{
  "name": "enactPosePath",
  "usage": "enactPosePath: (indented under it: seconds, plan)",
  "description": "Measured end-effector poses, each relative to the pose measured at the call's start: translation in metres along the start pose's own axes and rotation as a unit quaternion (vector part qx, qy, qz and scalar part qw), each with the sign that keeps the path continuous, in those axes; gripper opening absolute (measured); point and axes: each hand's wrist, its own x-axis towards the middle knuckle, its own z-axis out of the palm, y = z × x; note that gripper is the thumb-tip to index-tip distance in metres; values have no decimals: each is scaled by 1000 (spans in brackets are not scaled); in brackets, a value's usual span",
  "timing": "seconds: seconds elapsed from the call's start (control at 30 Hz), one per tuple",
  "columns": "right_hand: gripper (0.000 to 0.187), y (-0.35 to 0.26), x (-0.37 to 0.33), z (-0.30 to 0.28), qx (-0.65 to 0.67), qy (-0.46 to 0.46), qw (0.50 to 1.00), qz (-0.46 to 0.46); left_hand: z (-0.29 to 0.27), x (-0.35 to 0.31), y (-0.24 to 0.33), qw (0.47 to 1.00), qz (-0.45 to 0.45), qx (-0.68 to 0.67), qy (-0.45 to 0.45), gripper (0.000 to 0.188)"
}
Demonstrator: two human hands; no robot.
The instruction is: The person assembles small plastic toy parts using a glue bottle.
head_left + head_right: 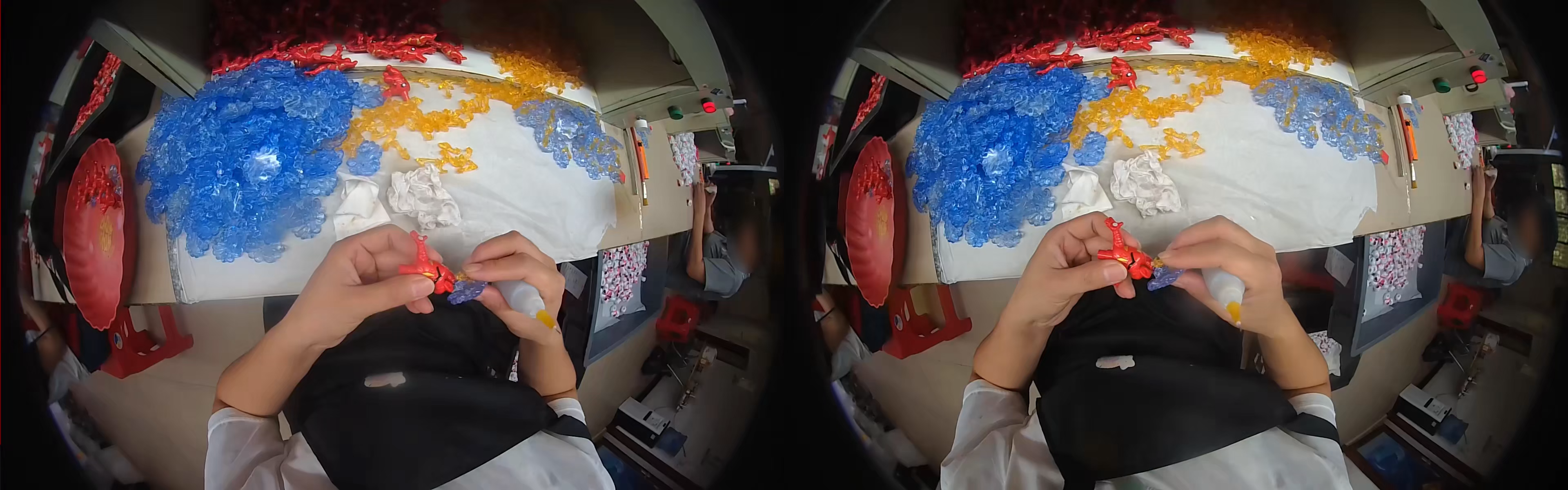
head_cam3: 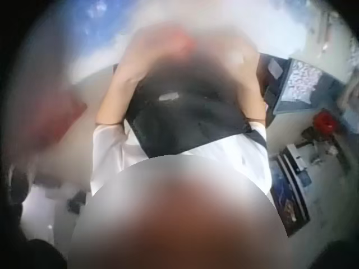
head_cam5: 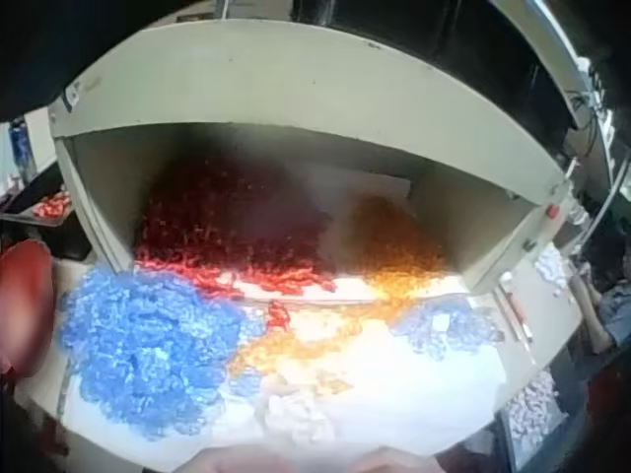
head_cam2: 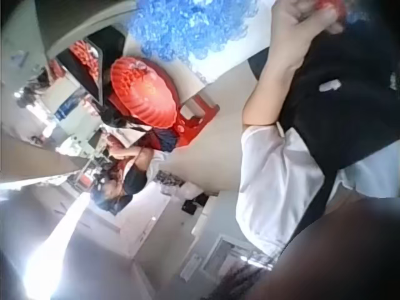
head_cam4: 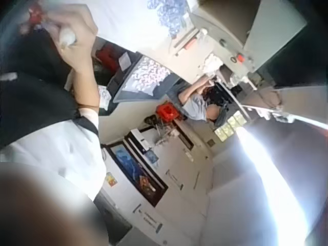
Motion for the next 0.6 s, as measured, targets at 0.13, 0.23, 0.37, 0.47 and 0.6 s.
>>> enactPosePath:
  seconds: [0.13,0.23,0.37,0.47,0.6]
  plan:
    - [17,-4,0,-4,-40,-31,998,-41,4,-2,2,1000,-25,-15,-7,13]
    - [21,-8,3,-8,-65,-63,994,-58,4,-2,3,999,-48,-18,-10,13]
    - [27,-9,9,-9,-73,-92,991,-68,-1,1,4,998,-65,-9,-20,15]
    - [28,-8,11,-7,-74,-104,989,-69,-2,2,3,996,-82,-26,10,11]
    - [29,-6,13,-6,-86,-116,987,-73,-4,3,5,996,-85,-3,11,11]
